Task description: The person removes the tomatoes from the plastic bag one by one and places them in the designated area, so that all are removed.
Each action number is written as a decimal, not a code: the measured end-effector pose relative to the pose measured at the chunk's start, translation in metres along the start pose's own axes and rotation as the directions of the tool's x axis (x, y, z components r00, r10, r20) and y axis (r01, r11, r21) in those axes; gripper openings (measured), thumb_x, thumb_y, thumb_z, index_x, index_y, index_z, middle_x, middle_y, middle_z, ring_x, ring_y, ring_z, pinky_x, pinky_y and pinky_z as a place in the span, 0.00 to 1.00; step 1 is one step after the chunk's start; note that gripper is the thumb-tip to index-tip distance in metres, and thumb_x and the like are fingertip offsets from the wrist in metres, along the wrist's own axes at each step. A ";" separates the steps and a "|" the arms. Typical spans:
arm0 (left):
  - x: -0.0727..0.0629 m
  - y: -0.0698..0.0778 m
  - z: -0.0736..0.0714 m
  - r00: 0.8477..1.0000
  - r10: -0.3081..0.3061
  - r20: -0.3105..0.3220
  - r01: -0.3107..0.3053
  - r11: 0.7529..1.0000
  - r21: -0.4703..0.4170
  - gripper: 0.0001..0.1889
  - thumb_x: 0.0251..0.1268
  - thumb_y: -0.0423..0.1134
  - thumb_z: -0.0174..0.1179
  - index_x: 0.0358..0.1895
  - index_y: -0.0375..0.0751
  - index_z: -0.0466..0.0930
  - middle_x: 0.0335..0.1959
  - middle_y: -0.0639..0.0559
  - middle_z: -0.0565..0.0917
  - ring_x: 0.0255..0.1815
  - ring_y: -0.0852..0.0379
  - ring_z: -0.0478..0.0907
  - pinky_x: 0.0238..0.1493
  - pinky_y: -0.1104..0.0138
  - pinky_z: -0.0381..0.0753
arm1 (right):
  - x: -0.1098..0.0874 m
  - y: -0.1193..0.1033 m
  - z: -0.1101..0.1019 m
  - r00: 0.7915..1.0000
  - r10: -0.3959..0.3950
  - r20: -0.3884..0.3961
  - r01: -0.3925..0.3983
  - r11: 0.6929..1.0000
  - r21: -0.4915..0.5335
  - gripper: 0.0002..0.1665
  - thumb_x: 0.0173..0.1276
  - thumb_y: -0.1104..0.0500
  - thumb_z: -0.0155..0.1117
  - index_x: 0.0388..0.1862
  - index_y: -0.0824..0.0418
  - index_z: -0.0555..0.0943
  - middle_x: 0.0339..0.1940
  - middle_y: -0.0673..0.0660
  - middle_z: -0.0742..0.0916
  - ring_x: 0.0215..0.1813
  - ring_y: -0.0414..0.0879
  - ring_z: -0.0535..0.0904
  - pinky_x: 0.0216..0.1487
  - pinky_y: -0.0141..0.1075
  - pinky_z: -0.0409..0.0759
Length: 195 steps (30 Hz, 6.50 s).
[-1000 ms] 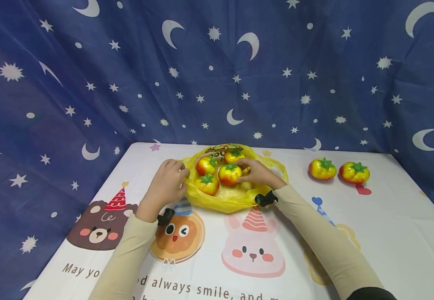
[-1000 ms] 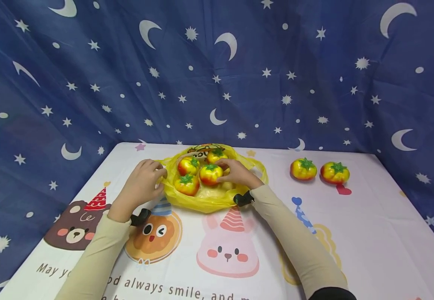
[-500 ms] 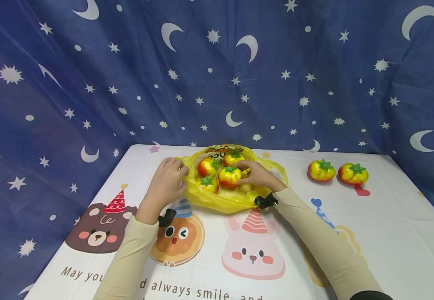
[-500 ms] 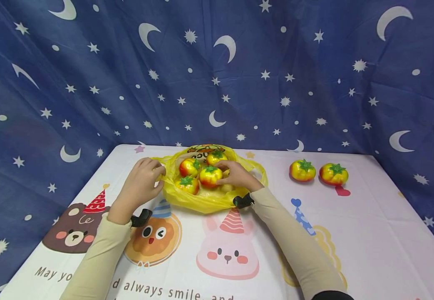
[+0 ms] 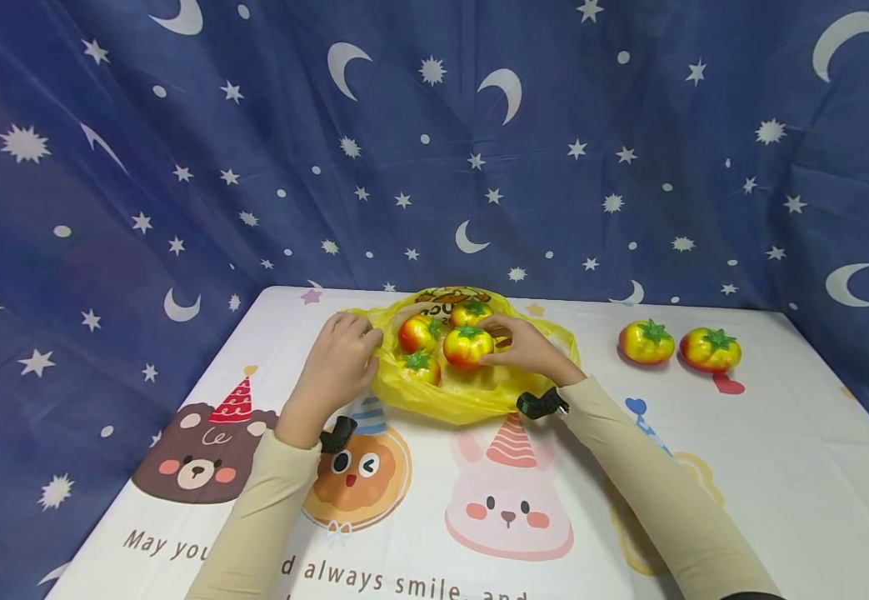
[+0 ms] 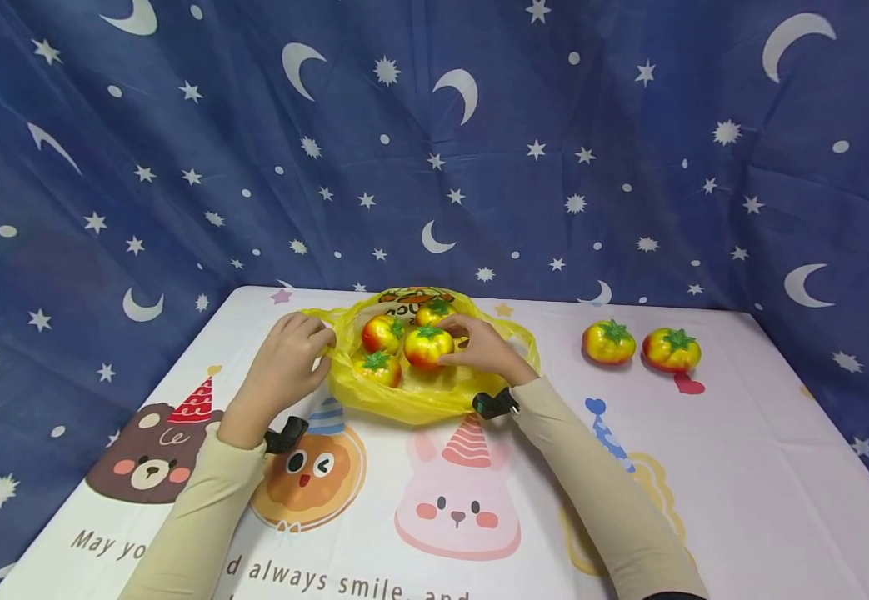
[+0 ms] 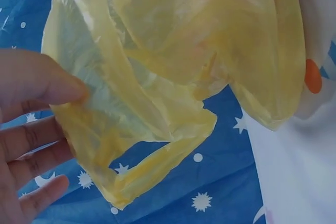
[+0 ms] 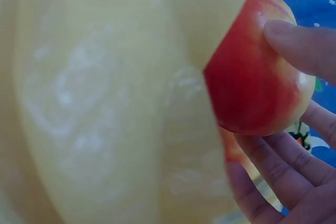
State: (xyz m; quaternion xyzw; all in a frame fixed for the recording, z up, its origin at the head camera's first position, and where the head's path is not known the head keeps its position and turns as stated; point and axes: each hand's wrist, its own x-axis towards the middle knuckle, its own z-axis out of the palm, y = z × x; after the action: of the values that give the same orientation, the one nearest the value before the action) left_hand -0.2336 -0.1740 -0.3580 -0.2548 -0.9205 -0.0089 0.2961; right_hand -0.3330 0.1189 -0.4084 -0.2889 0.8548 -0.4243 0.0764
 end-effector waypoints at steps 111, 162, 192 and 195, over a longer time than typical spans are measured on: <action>0.006 -0.010 0.004 0.996 0.037 -0.077 -0.034 0.999 0.032 0.06 0.52 0.22 0.57 0.28 0.38 0.74 0.23 0.46 0.72 0.29 0.47 0.71 0.41 0.58 0.73 | -0.132 -0.012 -0.121 0.875 0.198 -0.442 -0.246 0.968 -0.054 0.37 0.61 0.53 0.66 0.65 0.66 0.66 0.61 0.68 0.74 0.43 0.20 0.69 0.42 0.11 0.69; 0.007 -0.012 0.008 0.978 -0.055 -0.203 0.067 0.996 0.055 0.08 0.38 0.24 0.54 0.27 0.36 0.74 0.25 0.44 0.74 0.30 0.45 0.70 0.41 0.54 0.71 | -0.237 0.074 -0.170 0.705 0.462 -0.539 -0.575 0.817 -0.052 0.45 0.62 0.43 0.61 0.71 0.64 0.59 0.56 0.48 0.72 0.59 0.62 0.65 0.54 0.36 0.77; 0.005 -0.013 0.008 0.974 -0.061 -0.217 0.072 0.996 0.046 0.08 0.38 0.24 0.56 0.26 0.37 0.74 0.25 0.44 0.74 0.29 0.46 0.70 0.40 0.55 0.70 | -0.268 0.134 -0.180 0.698 0.551 -0.457 -0.648 0.758 -0.077 0.49 0.64 0.40 0.56 0.74 0.63 0.50 0.73 0.72 0.56 0.64 0.73 0.56 0.60 0.64 0.63; 0.005 -0.013 0.008 0.975 -0.064 -0.215 0.075 0.996 0.045 0.07 0.38 0.24 0.56 0.26 0.36 0.74 0.25 0.44 0.74 0.29 0.46 0.70 0.40 0.55 0.70 | -0.269 0.134 -0.180 0.691 0.566 -0.449 -0.653 0.756 -0.051 0.51 0.64 0.40 0.56 0.74 0.66 0.49 0.73 0.74 0.54 0.64 0.76 0.54 0.60 0.68 0.57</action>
State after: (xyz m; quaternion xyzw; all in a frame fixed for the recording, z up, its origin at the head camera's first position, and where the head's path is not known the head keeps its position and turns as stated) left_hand -0.2478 -0.1818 -0.3598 -0.2119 -0.8918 -0.0220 0.3992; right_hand -0.2377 0.4556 -0.4292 0.1013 0.9373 -0.3336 0.0039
